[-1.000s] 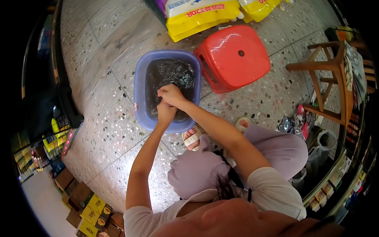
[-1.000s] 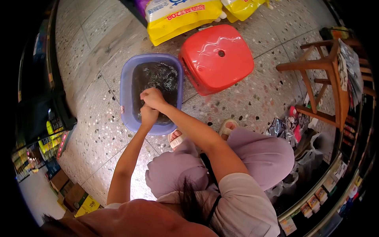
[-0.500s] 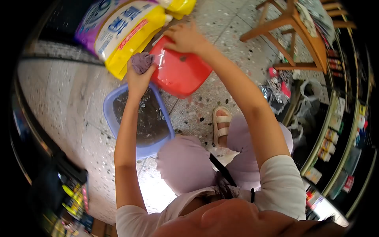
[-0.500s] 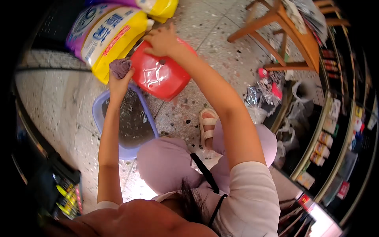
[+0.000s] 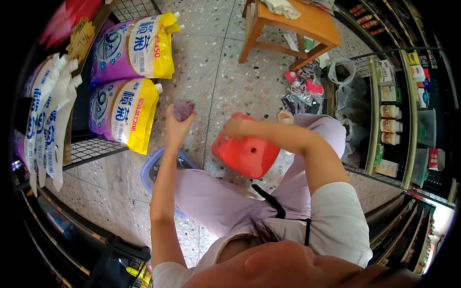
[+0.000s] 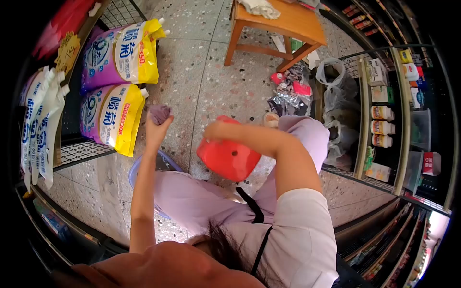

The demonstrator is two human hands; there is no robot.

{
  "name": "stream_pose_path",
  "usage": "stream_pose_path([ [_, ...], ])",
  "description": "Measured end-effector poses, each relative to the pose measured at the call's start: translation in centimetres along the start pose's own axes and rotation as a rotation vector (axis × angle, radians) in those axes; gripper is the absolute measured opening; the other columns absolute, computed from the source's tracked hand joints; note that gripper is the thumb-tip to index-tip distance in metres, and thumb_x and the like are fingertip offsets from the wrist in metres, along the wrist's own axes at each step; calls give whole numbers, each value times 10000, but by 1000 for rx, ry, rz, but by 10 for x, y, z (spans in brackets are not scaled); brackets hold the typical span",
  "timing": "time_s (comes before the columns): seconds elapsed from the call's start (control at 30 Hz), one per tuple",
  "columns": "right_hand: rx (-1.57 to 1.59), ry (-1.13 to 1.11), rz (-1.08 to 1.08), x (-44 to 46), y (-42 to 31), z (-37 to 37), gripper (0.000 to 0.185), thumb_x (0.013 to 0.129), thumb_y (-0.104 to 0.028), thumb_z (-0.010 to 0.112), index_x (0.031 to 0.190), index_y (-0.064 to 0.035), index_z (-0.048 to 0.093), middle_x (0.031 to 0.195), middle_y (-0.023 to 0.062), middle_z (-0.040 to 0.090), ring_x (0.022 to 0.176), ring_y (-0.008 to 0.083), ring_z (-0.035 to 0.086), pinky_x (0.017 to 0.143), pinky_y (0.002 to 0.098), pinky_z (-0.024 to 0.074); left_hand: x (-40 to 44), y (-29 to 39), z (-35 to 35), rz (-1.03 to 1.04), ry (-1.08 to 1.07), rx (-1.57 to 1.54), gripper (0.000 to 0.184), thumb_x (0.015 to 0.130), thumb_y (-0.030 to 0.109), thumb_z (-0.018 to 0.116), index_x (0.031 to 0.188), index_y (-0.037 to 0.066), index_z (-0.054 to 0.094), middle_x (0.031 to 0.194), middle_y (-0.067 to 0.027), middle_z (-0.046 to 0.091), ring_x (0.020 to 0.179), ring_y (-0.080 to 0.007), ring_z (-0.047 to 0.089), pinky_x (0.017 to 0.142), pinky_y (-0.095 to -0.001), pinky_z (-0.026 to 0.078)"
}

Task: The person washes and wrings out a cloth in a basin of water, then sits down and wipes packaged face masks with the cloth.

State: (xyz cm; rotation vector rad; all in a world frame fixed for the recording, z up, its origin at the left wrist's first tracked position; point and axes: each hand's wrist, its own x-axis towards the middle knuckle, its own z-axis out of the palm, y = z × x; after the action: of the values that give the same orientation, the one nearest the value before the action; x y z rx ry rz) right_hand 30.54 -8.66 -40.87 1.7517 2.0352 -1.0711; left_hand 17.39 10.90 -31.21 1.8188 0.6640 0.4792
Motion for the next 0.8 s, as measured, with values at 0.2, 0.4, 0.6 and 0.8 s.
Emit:
stream_pose_path([
  [0.2, 33, -139, -166, -56, -36, 60, 315, 635, -199, 771, 933, -113, 718, 932, 104, 699, 879, 297, 664, 705, 433, 529, -13, 65, 51, 28, -82, 29, 390, 716, 176, 775, 1008, 7, 579, 943, -78, 619, 867, -173, 581, 805, -303, 457],
  [0.4, -91, -320, -232, -63, -61, 71, 311, 636, -235, 768, 910, -97, 721, 927, 109, 701, 864, 287, 664, 701, 425, 527, -24, 101, 104, -3, 11, -4, 363, 719, 184, 773, 984, 11, 595, 922, -64, 624, 849, -155, 576, 791, -293, 457],
  [0.6, 303, -235, -72, -79, -33, 55, 343, 639, -300, 762, 882, -61, 720, 911, 133, 700, 831, 288, 658, 695, 423, 519, -24, 138, 150, -24, -122, -68, 387, 705, 188, 774, 988, -11, 602, 890, -67, 629, 806, -151, 567, 756, -296, 462],
  [0.8, 1245, 863, 231, -106, 13, -1, 336, 891, -344, 523, 962, -32, 626, 944, 139, 675, 850, 296, 635, 696, 441, 493, -31, 112, 181, -210, 235, 116, 380, 721, 159, 775, 1007, -39, 622, 896, -87, 643, 798, -174, 601, 682, -299, 470],
])
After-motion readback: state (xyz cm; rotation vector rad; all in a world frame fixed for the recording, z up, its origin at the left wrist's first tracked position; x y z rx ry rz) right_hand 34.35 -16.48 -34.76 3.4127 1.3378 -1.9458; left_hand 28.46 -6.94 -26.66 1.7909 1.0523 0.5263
